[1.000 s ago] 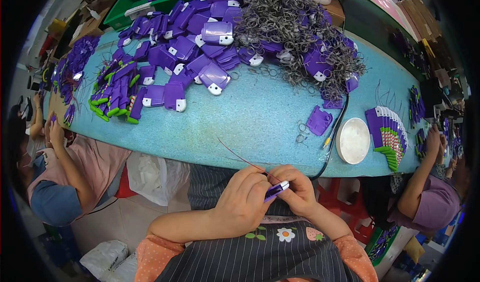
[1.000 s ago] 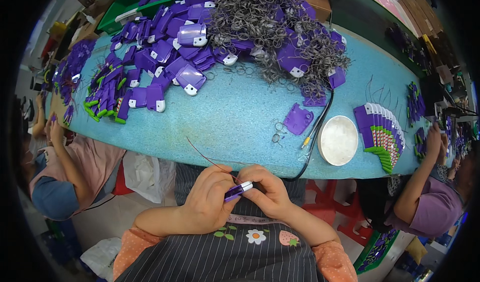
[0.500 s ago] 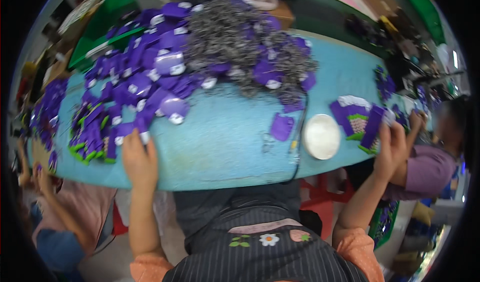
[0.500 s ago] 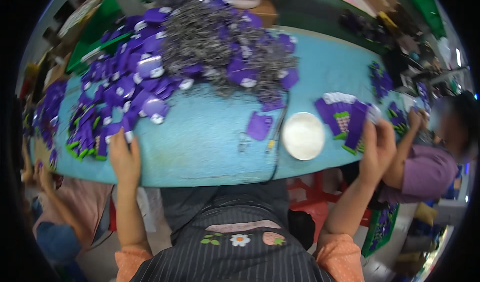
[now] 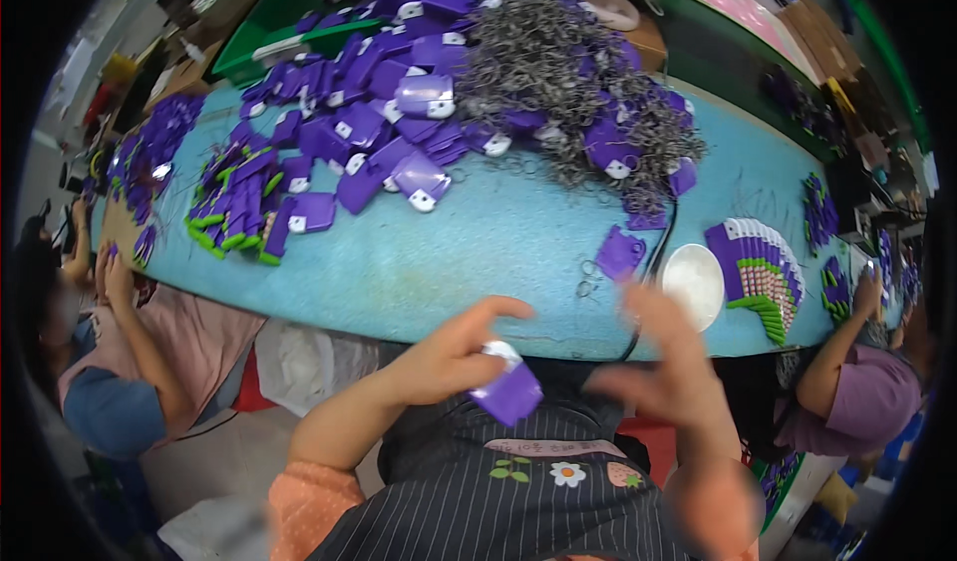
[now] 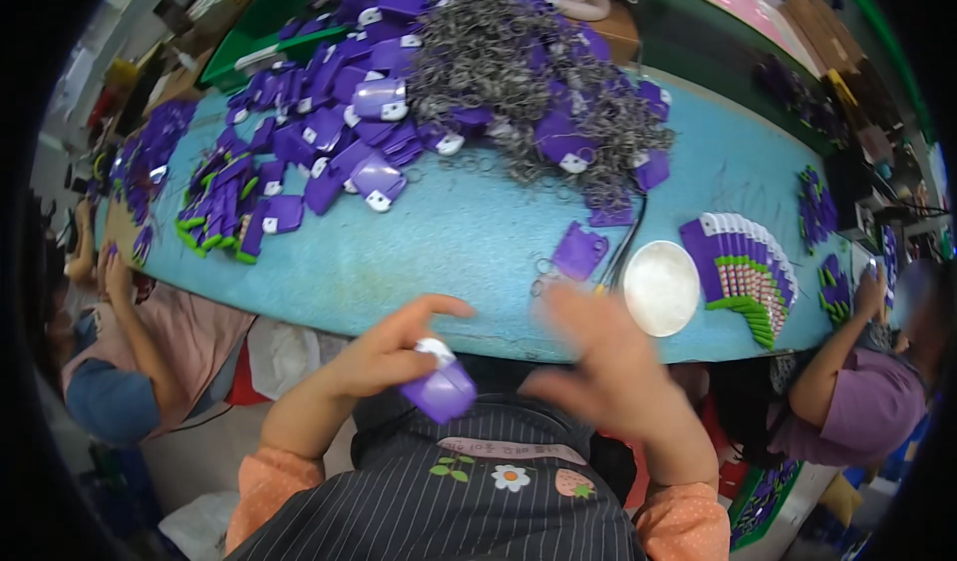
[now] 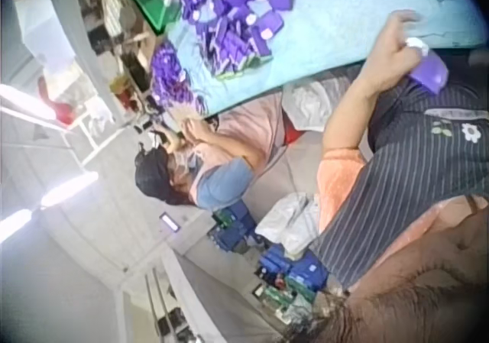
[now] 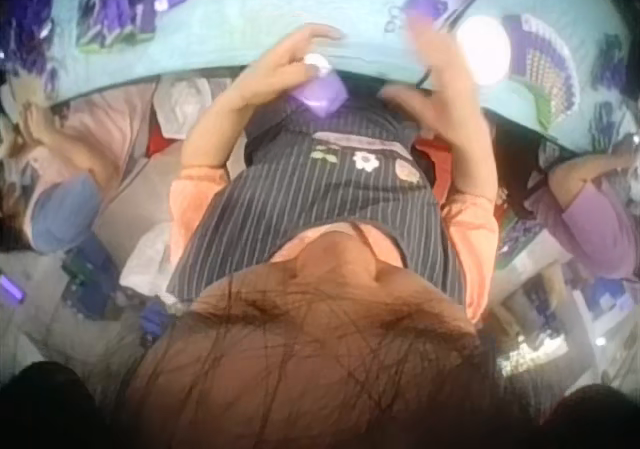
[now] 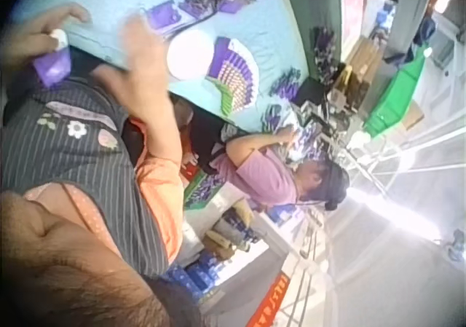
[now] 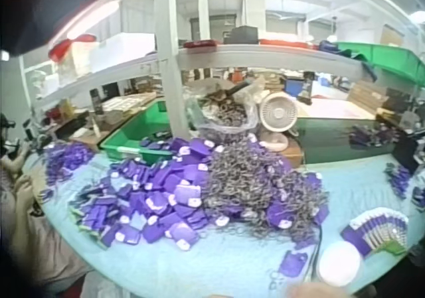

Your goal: The person assembles purple plastic toy components by hand at a workbench. They pick up a purple plastic body, insert a white plastic piece, and attach a grey elastic band. The person repeats this process for multiple units, placing the finished items into a pile on the table.

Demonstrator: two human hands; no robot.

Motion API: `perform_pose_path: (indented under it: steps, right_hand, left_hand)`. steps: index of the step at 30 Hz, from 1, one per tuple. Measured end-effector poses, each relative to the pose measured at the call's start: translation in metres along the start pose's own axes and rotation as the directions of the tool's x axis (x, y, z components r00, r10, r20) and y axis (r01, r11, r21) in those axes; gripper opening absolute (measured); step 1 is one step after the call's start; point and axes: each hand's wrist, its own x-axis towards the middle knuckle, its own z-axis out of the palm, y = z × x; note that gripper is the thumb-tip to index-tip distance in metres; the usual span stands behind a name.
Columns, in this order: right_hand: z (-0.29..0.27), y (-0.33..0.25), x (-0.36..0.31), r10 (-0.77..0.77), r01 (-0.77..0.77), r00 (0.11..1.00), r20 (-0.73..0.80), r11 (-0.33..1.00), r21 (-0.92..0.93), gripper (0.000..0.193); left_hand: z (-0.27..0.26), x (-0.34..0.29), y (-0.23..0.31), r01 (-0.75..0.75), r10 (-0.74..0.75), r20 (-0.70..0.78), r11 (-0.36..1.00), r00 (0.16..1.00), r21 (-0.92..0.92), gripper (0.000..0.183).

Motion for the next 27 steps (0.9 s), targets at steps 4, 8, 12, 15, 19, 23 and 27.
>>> perform_pose_path:
  steps: [4, 8, 12, 15, 19, 23, 27]
  right_hand:
    - [0.024, -0.035, 0.023, -0.217, 0.181, 0.915, 0.341, 0.974, 0.136, 0.074]
    - [0.038, -0.025, 0.028, -0.072, 0.053, 0.970, 0.230, 0.995, 0.088, 0.080]
    - [0.066, -0.023, 0.027, 0.034, -0.036, 0.995, 0.099, 0.999, 0.013, 0.081]
    - [0.080, -0.031, 0.025, 0.073, -0.074, 0.997, 0.023, 0.995, 0.069, 0.080]
    - [0.086, -0.039, 0.025, 0.155, -0.142, 0.986, -0.068, 0.975, 0.169, 0.080]
    - [0.076, -0.031, 0.028, 0.250, -0.246, 0.956, -0.155, 0.968, 0.042, 0.081]
    - [0.081, -0.030, 0.026, 0.263, -0.270, 0.954, -0.145, 0.962, -0.031, 0.075]
  left_hand:
    - [0.003, 0.016, -0.017, -0.114, 0.125, 0.183, 0.991, 0.975, -0.067, 0.057]
    - [-0.004, -0.008, -0.024, -0.146, 0.182, 0.057, 0.911, 0.982, -0.386, 0.062]
    - [0.014, -0.020, -0.030, -0.226, 0.219, -0.088, 0.972, 0.972, -0.071, 0.059]
    - [0.009, -0.027, -0.031, -0.177, 0.211, -0.158, 0.963, 0.965, 0.204, 0.053]
    - [-0.008, -0.030, -0.021, -0.053, 0.212, -0.378, 0.920, 0.901, 0.388, 0.035]
    - [-0.085, -0.064, 0.025, -0.176, 0.680, -0.502, 0.670, 0.535, 0.721, 0.012]
    - [-0.236, -0.124, 0.122, 0.188, 0.827, -0.550, 0.526, 0.114, 0.830, 0.019]
